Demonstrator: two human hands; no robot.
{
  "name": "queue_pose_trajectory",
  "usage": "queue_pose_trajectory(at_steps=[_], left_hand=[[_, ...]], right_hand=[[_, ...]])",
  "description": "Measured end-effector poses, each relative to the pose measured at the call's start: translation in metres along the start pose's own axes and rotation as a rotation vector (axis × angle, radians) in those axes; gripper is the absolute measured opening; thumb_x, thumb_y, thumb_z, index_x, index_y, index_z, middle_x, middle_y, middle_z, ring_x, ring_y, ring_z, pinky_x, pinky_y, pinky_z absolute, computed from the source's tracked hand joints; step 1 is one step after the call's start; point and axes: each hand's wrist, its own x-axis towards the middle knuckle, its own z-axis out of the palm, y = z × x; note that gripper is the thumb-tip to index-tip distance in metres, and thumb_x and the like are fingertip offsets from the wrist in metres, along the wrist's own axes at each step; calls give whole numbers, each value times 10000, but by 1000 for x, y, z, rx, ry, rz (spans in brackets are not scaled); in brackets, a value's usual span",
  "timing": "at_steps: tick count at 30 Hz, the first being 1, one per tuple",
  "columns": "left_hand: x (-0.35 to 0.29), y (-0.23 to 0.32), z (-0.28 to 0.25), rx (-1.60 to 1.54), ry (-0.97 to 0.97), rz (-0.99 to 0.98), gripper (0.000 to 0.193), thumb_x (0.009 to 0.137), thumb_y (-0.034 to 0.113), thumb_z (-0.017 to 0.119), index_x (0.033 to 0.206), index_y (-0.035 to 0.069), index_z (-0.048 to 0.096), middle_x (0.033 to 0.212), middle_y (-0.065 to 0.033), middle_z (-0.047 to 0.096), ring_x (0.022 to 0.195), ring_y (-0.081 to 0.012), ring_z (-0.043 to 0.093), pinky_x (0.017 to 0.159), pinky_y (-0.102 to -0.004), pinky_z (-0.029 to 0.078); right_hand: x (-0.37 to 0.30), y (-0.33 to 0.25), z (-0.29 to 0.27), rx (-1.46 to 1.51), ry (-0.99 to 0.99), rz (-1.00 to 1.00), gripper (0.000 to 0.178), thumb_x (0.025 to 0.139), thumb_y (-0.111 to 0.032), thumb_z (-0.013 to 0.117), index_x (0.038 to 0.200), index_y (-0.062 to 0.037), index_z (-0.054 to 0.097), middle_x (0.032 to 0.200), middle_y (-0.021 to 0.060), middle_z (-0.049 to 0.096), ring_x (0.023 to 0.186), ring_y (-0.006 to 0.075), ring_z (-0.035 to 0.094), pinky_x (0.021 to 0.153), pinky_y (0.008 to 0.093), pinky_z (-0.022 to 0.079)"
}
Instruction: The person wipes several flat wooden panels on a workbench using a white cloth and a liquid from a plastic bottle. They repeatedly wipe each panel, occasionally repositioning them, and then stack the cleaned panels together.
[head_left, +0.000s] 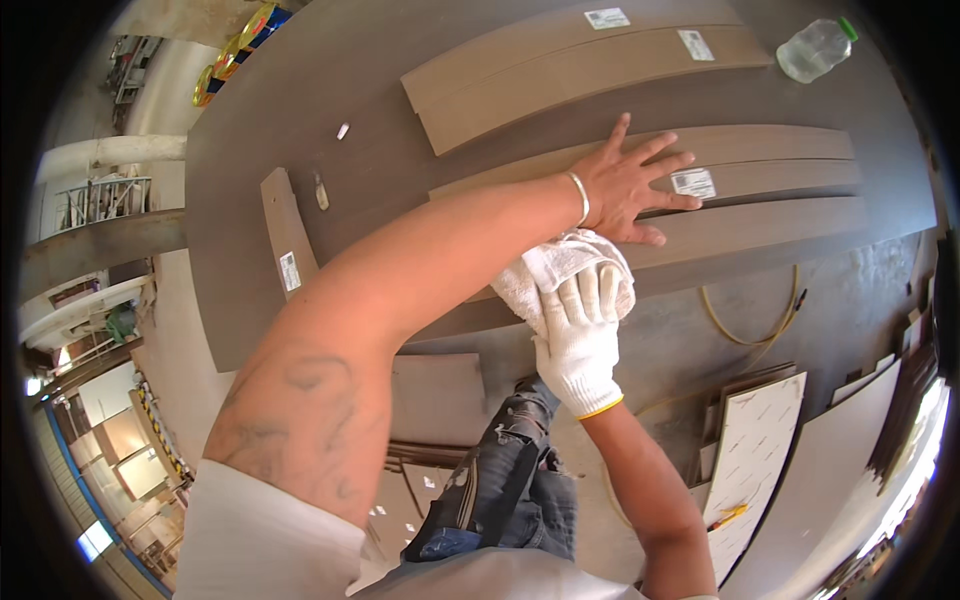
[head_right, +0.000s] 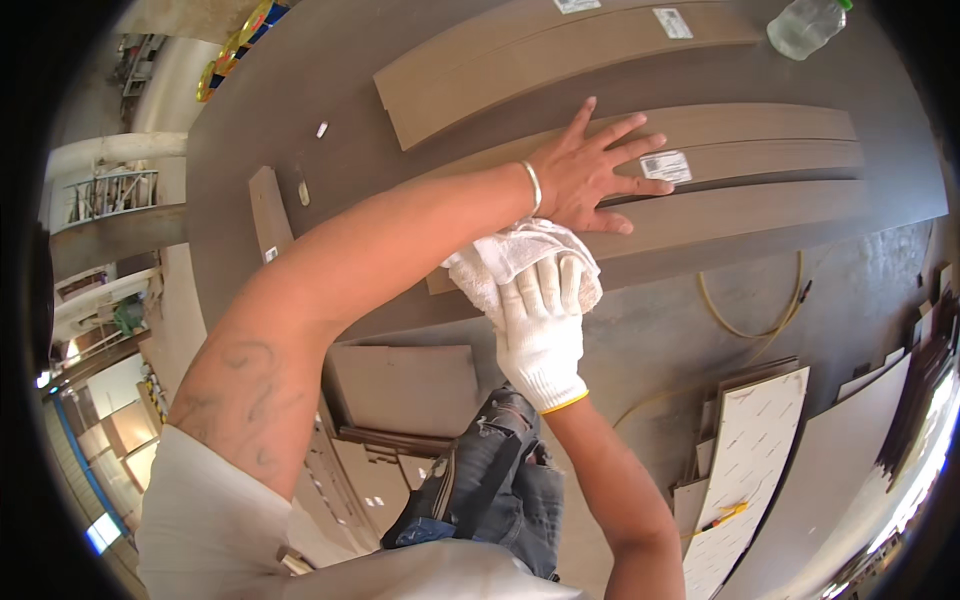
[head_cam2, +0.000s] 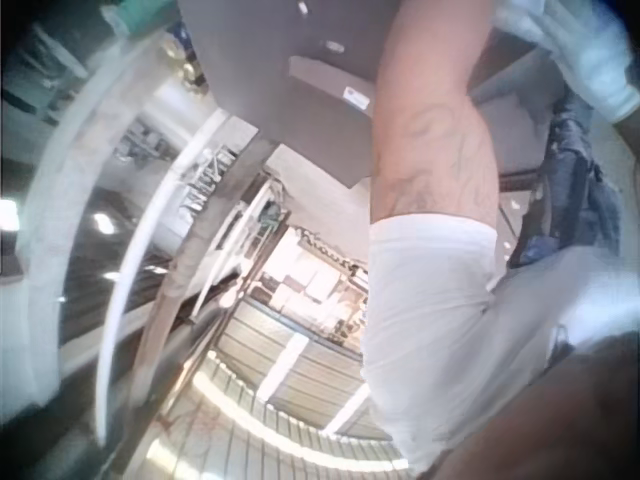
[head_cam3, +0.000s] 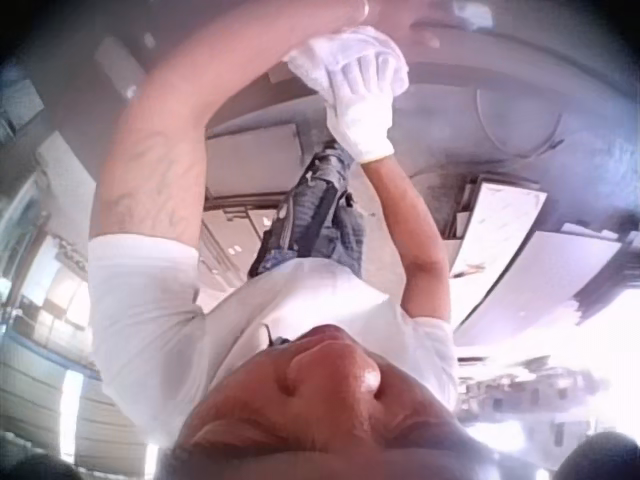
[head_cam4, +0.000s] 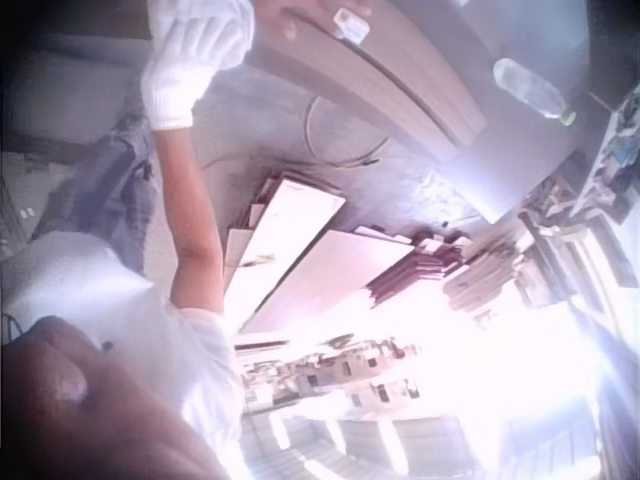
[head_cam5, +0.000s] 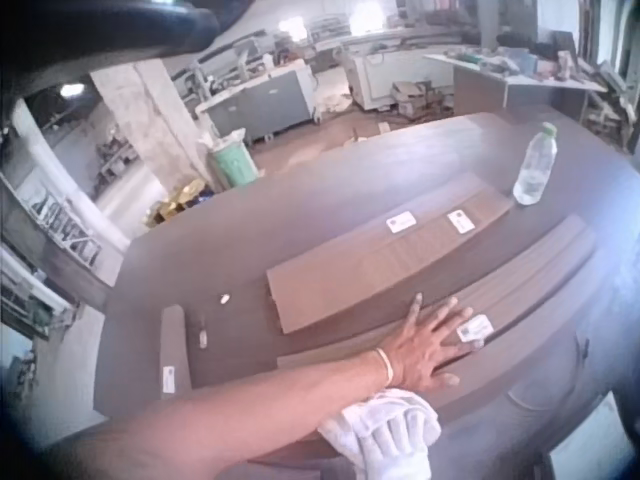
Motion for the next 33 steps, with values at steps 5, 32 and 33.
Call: queue_pose_trajectory(at_steps=[5, 32, 33], left_hand=[[7, 1, 5, -44, 30, 37, 590, 1043, 716, 427, 1607, 544, 411, 1801, -20, 182, 1662, -366, 83, 1240, -801, 101], [4, -1, 7, -67, 67, 55, 489, 1064, 584, 518, 1550, 536, 512, 1789, -16, 230, 1653, -329, 154, 1230, -744, 234], [5, -2, 4, -69, 49, 61, 490, 1064, 580, 521, 1552, 533, 511, 1790, -19, 226, 1653, -330, 153, 1229, -742, 234]], right_hand=[[7, -25, 56, 53, -23, -190, 375, 826, -197, 671, 1155, -24, 717, 1146, 144, 651, 1244, 396, 570, 1170, 635, 363], [18, -7, 49, 76, -99, -321, 486, 793, -220, 708, 1248, -52, 740, 1277, 124, 699, 1348, 359, 566, 1199, 616, 375], [26, -23, 63, 107, -93, -363, 464, 807, -209, 687, 1242, -53, 738, 1270, 126, 701, 1339, 362, 575, 1205, 593, 385]])
